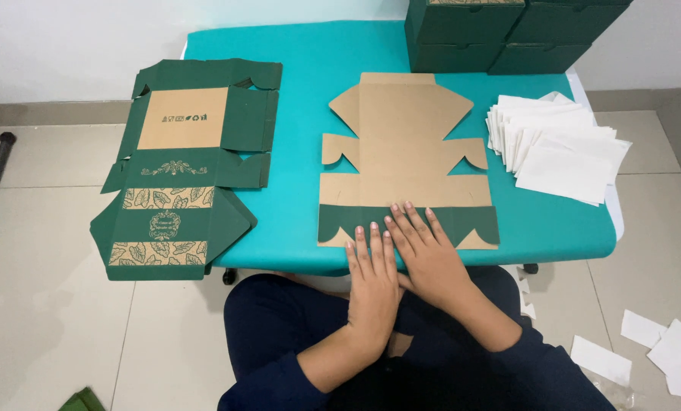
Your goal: Assembling a decorative cardboard box from a flat template by folding and tucking flaps.
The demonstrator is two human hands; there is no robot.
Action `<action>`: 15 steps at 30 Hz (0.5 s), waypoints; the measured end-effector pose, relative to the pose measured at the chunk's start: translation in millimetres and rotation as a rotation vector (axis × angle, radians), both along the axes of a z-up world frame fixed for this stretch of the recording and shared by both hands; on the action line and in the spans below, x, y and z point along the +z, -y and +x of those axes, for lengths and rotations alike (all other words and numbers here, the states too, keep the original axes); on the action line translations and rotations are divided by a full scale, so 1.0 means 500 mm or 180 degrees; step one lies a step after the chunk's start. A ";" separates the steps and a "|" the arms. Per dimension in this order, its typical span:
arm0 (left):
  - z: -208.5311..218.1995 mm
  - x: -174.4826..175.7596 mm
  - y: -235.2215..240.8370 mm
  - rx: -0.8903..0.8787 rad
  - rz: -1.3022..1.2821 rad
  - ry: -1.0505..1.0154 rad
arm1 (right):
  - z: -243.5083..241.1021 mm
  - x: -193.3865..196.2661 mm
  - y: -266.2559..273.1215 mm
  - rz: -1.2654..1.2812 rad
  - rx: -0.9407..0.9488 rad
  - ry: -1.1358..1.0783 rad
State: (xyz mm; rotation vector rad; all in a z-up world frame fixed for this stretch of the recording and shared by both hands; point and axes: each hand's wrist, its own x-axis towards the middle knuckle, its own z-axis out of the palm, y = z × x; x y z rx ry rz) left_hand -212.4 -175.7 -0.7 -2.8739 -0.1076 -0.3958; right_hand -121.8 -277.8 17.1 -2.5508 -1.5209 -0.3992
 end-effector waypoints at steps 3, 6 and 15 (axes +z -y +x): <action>-0.001 0.004 0.002 0.0084 0.0025 -0.0072 | -0.004 0.004 0.004 0.0126 -0.0049 -0.0059; 0.007 -0.047 -0.004 -0.0070 -0.0204 0.0034 | -0.002 -0.030 0.017 0.0154 -0.0253 0.0030; -0.008 0.004 0.003 0.0052 -0.0158 -0.0179 | -0.021 -0.035 0.087 0.0352 -0.1010 -0.0025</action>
